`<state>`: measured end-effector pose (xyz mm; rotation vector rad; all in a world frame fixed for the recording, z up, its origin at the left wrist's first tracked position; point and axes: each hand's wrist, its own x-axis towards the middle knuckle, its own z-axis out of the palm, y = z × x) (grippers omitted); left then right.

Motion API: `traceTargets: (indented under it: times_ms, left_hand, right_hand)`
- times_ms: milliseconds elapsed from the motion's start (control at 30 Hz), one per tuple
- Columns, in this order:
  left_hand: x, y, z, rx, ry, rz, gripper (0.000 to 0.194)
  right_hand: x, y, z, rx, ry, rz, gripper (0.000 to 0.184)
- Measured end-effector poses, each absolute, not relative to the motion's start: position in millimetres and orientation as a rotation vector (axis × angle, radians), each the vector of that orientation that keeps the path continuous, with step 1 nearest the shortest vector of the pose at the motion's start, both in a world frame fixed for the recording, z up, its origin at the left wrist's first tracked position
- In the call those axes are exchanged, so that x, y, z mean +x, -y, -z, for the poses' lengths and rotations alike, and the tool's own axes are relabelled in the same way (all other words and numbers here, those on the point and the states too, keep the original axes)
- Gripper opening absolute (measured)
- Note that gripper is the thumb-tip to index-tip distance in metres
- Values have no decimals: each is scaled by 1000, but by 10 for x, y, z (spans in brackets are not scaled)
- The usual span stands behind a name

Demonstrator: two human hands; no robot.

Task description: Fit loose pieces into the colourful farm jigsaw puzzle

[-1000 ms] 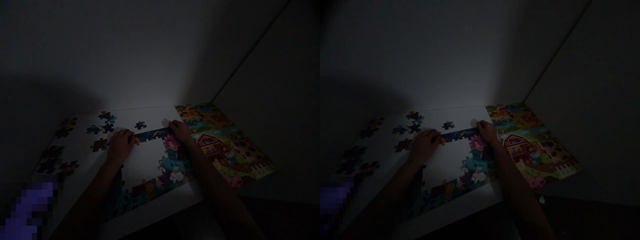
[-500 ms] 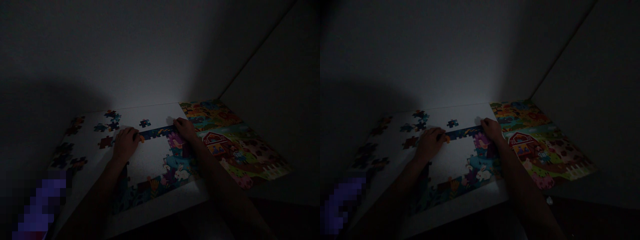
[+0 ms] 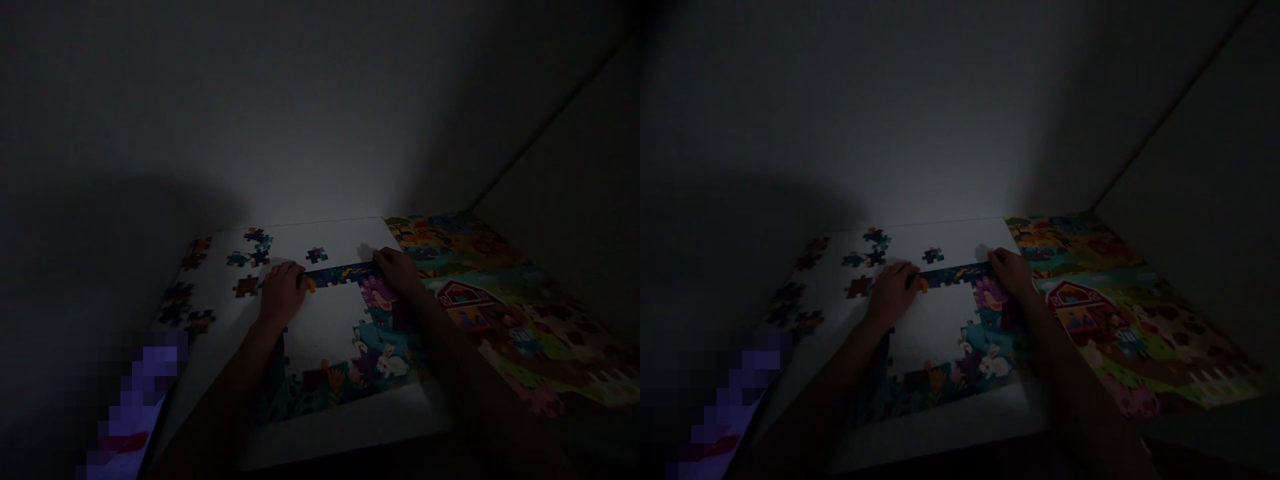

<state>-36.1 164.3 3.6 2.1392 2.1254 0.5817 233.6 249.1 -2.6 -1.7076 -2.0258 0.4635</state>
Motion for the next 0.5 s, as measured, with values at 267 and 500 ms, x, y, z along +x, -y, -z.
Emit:
traceTargets:
  times_ms: [267,500]
  left_hand:
    - [-336,-1576,-36,2161,-2155,-538,20]
    - [-285,-1520,-28,2180,-2151,-582,19]
  right_hand:
    - [2377,-2552,88,-1797,1999,-511,46]
    - [2315,-2467,-75,-1891,1981,-558,50]
